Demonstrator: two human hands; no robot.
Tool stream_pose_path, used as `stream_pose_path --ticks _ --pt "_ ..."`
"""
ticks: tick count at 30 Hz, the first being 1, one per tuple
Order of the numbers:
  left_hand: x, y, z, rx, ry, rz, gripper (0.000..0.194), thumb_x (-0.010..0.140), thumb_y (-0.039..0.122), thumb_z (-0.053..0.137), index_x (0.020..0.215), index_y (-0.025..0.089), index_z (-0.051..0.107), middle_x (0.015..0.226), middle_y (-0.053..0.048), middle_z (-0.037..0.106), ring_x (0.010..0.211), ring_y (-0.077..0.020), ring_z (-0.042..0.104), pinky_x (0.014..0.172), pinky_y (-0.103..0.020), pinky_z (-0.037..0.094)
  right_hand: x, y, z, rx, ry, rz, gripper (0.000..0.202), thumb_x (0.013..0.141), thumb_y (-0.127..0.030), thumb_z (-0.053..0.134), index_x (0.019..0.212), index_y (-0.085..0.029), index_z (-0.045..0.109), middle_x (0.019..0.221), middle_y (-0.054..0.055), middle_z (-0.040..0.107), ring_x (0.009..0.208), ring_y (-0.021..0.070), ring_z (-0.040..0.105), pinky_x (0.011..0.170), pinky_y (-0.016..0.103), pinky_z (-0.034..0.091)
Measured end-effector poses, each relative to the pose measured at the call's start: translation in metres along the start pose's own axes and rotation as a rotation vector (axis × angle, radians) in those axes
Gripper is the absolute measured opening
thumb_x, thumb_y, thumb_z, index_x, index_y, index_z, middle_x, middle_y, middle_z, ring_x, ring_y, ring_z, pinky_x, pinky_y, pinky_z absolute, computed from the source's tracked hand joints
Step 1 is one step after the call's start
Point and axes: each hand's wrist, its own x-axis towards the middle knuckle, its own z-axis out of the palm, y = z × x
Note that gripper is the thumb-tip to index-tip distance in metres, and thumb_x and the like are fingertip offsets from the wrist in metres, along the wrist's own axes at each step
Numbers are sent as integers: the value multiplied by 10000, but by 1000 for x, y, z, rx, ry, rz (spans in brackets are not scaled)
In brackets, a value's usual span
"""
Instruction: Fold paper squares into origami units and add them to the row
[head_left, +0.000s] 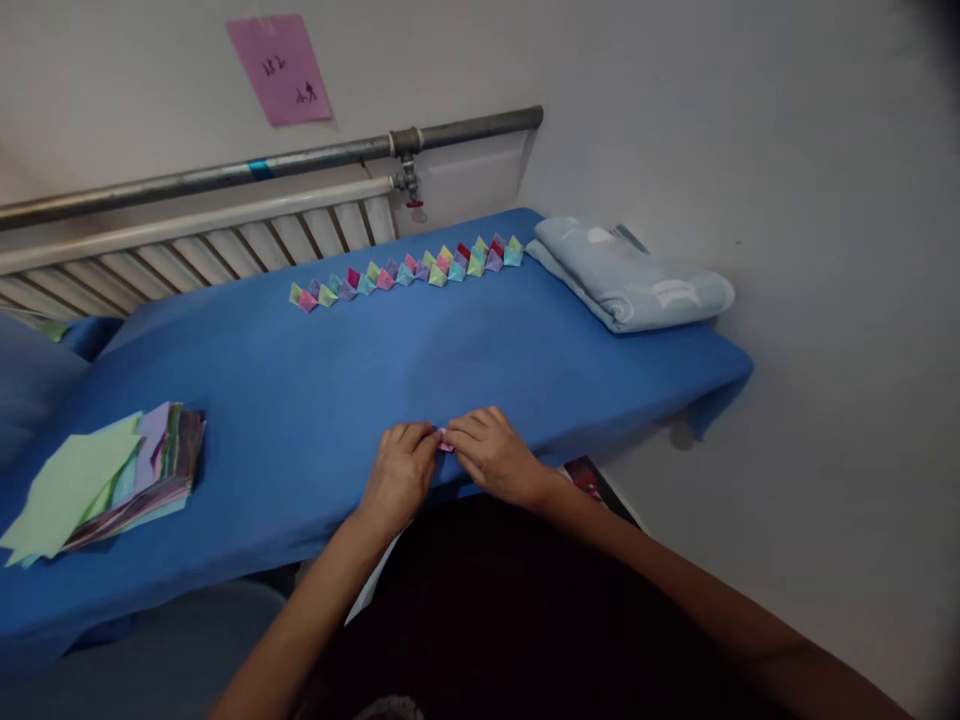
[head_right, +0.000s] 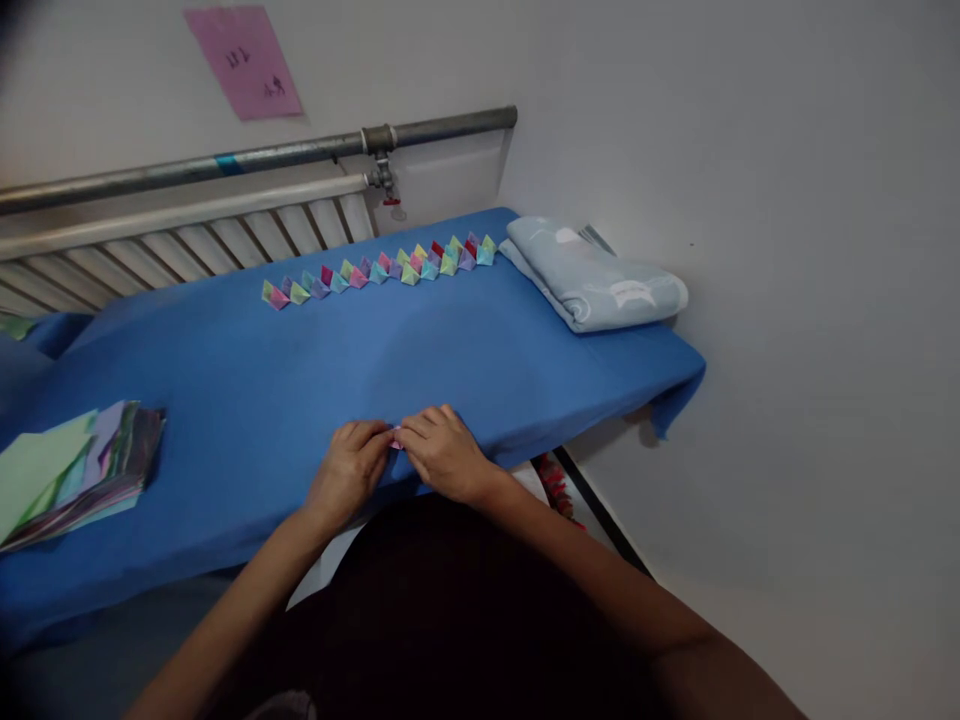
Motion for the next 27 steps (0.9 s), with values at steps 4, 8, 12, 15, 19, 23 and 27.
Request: stream_pose_path --ticks 4,8,12,15,19,23,27 --pt "-7 4 3 -82 46 -27 272 943 149 421 1109 164 637 1092 -125 650 964 -231 581 816 -394 474 -4 -1 -3 35 -25 -3 222 907 -146 505 1088 -185 628 1025 85 670 900 222 513 767 364 322" --pt "-7 6 0 -105 78 -27 238 952 151 429 1078 154 631 1018 -112 688 877 -210 605 799 -373 454 -3 -2 -5 81 -50 32 193 912 -183 497 1060 -196 620 1003 73 676 891 222 514 775 366 326" --pt "-6 7 -7 -77 40 4 203 950 180 465 999 159 661 977 -95 714 867 -218 608 792 -372 421 -5 -2 -5 161 -15 128 167 883 -209 528 1028 -211 611 987 61 670 924 220 526 826 363 347" --pt "-7 7 -8 -67 39 7 211 949 167 463 997 159 668 986 -89 722 887 -223 609 804 -373 407 -8 -2 -5 188 -9 173 156 866 -196 531 1001 -212 607 967 56 671 912 216 532 831 359 354" --pt "-8 7 -7 -69 53 4 207 948 169 471 991 162 674 989 -80 727 892 -217 609 814 -364 395 -10 -2 -6 187 -25 173 142 872 -176 521 972 -200 618 988 60 684 905 211 538 825 358 350" --pt "-8 8 -8 -77 87 32 205 949 158 473 976 150 676 975 -81 729 881 -206 612 813 -359 392 -9 -2 -5 165 -9 147 144 884 -163 514 956 -200 633 997 53 696 914 206 544 825 355 347" --pt "-8 8 -8 -71 134 61 195 950 151 474 975 162 668 964 -67 731 863 -196 620 800 -356 403 -10 -1 -4 140 11 98 144 907 -172 507 904 -195 649 965 45 703 890 196 547 803 344 346"
